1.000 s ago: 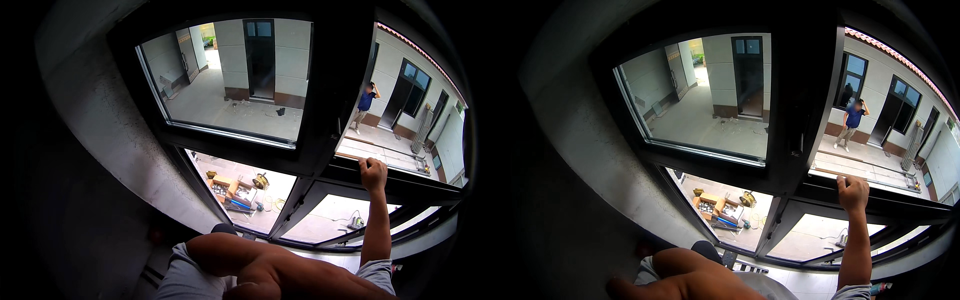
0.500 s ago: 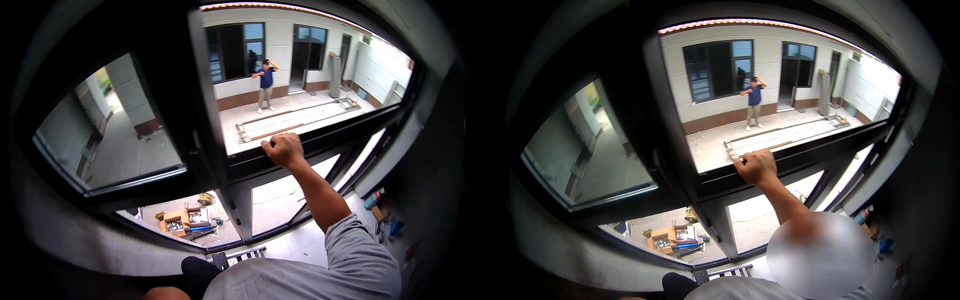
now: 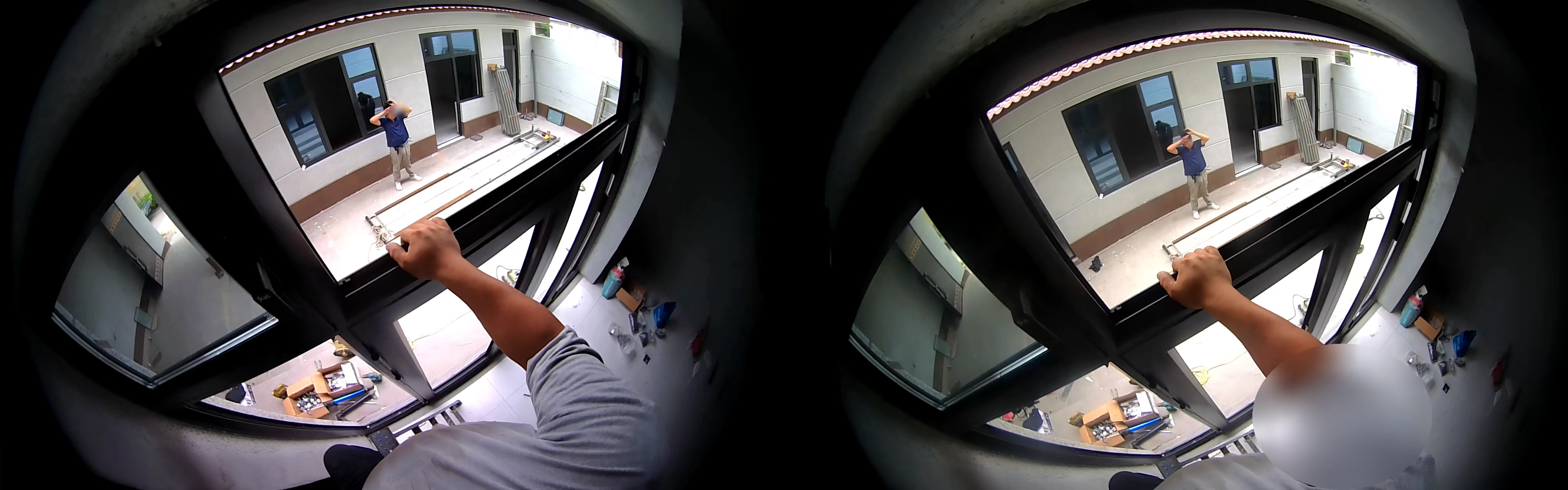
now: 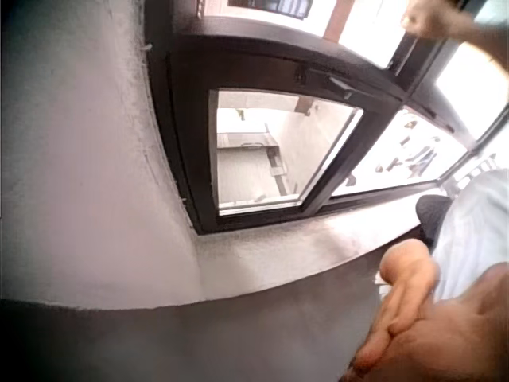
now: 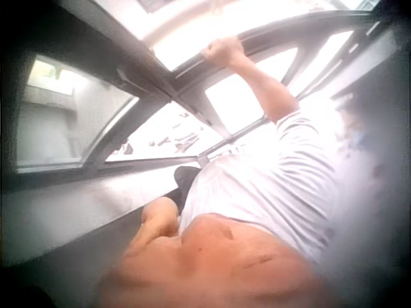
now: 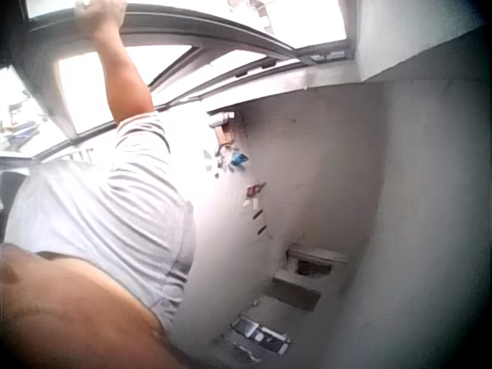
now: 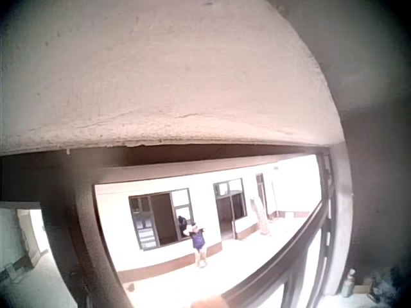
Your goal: The person installs a window pane into a frame, aligns it, and secures it with rubber gaskets and metal clips. They then attach a handle and test the window's operation.
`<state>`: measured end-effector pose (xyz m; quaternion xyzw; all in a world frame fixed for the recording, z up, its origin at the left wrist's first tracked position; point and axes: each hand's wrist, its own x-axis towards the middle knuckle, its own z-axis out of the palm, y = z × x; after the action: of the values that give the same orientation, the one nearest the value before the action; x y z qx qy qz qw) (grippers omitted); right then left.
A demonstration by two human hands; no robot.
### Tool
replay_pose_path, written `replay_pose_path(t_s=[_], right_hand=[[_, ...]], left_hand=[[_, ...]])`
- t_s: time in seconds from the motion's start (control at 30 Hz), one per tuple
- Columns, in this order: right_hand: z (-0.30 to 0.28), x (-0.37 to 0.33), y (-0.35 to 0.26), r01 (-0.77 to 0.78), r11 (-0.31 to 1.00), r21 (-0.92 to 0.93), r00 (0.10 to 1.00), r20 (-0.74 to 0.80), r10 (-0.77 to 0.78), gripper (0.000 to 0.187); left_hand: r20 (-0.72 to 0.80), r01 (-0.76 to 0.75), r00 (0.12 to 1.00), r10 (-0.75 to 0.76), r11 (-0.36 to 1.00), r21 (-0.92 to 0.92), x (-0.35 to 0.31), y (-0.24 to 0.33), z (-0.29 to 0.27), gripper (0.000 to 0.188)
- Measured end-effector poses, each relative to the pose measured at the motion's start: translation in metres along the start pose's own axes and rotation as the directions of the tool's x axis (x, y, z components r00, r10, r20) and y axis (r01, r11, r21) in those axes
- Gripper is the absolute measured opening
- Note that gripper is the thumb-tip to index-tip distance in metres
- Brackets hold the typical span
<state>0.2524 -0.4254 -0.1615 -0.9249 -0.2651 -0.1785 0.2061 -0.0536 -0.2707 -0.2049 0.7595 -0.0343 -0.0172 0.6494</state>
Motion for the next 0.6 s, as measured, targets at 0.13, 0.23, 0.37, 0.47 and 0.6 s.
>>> replay_pose_path(t_s=[0.13,0.23,0.37,0.47,0.6], right_hand=[[-0.004,-0.001,-0.002,-0.009,1.0,0.003,0.999,0.041,0.008,0.054],[-0.005,0.0,-0.004,0.003,1.0,0.009,1.0,0.024,-0.003,0.052],[-0.004,-0.001,0.004,0.02,1.0,-0.007,0.999,-0.027,-0.02,0.052],[0.001,-0.001,0.003,0.034,0.999,-0.008,0.997,-0.067,-0.034,0.052],[-0.008,-0.002,-0.001,0.028,1.0,0.012,0.998,-0.05,-0.028,0.051]], left_hand=[[-0.069,0.132,0.989,-0.127,0.989,0.064,-0.008,-0.036,0.001,0.039],[-0.065,0.161,0.986,-0.156,0.985,0.064,-0.011,-0.045,-0.002,0.04],[-0.014,0.154,0.988,-0.153,0.988,0.032,-0.008,-0.039,0.001,0.041],[0.055,0.091,0.995,-0.089,0.995,-0.038,-0.009,-0.016,0.005,0.042],[0.244,-0.096,0.954,0.176,0.946,-0.31,-0.01,0.052,0.006,0.043]])
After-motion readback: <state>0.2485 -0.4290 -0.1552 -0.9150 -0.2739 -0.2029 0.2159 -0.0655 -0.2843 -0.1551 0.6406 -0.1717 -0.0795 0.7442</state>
